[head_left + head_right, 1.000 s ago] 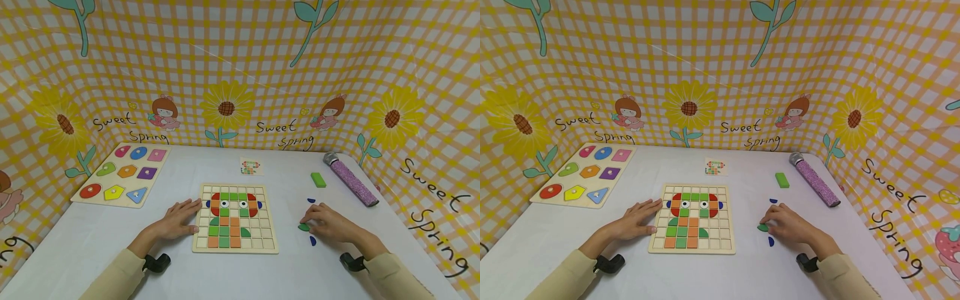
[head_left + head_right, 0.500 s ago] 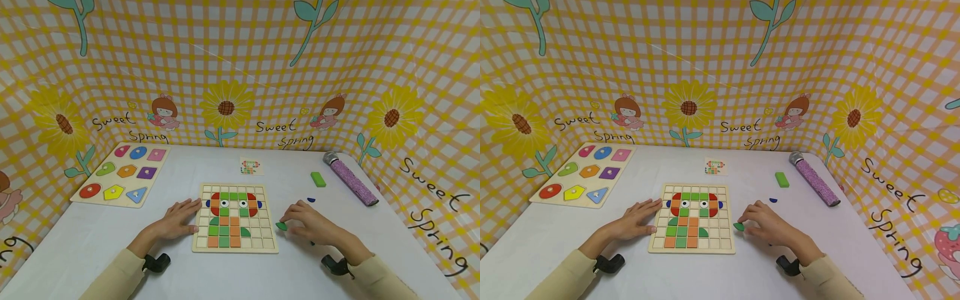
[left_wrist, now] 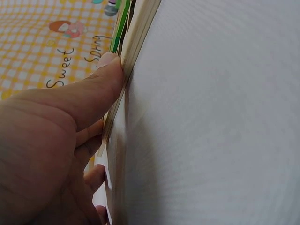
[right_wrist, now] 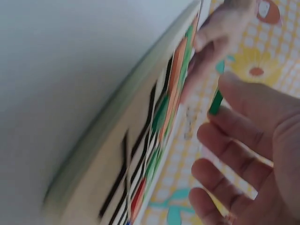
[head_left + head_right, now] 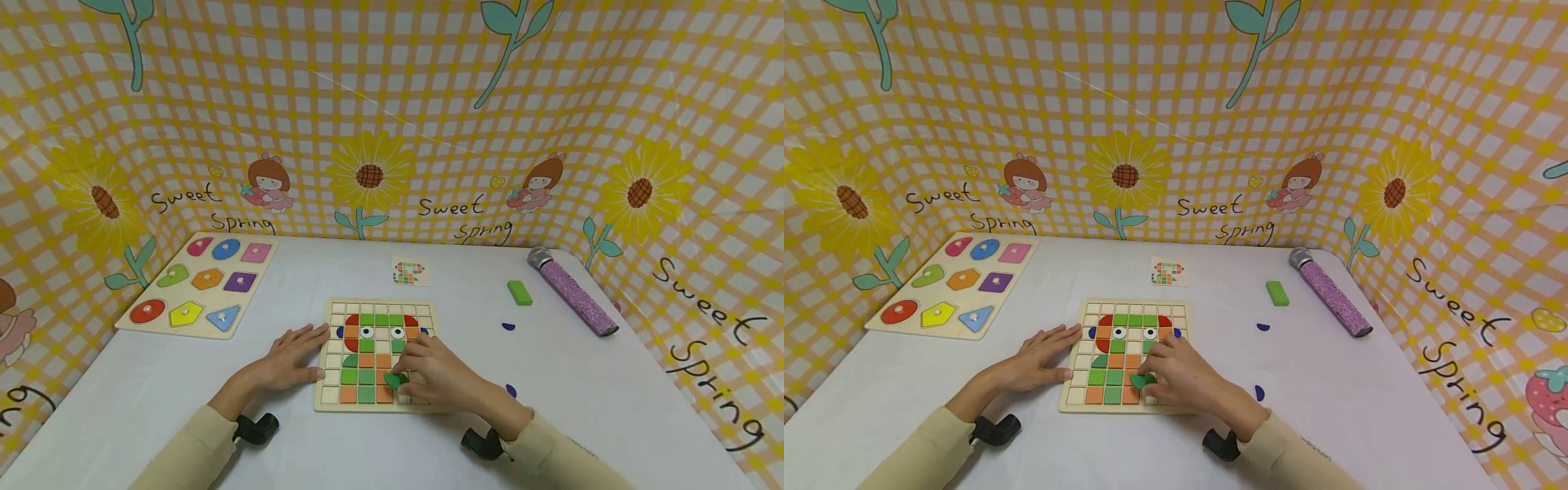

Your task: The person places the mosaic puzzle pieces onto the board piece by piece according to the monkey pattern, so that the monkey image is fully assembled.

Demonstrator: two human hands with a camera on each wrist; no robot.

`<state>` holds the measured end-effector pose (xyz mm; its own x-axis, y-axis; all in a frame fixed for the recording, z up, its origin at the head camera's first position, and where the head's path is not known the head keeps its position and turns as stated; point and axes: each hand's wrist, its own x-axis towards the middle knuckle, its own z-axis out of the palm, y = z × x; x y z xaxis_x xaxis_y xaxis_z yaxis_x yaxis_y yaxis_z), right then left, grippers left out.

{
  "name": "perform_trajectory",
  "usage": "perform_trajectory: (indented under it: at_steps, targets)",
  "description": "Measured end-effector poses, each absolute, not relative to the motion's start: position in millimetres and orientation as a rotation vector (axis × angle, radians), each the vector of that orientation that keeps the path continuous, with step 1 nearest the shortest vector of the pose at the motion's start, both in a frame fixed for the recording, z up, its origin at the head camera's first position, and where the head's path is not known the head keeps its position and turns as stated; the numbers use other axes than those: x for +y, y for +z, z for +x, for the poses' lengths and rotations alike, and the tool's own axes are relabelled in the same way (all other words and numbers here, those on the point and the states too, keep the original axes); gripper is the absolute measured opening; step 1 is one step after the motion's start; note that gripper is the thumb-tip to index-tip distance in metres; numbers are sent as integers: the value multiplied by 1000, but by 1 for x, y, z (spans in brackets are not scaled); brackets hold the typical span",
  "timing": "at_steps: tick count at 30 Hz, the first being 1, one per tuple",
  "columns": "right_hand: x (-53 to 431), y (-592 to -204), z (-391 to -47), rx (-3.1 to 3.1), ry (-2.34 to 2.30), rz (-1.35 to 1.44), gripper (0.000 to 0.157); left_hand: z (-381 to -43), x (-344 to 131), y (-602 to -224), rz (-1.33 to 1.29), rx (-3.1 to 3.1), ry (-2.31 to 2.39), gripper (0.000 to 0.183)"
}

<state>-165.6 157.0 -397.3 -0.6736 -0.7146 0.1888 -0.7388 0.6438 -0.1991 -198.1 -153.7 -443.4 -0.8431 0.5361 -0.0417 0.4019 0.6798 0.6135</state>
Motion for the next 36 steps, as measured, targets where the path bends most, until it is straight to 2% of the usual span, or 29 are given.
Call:
perform_trajectory:
  at_steps: [16,36]
  targets:
    - [89,-408,-158,-2748,155,1297,28,-199,-155,-444,754,2658,895,73]
    - [62,-414,-160,-2744,172,1291,24,-197,-156,-442,793,2676,874,72]
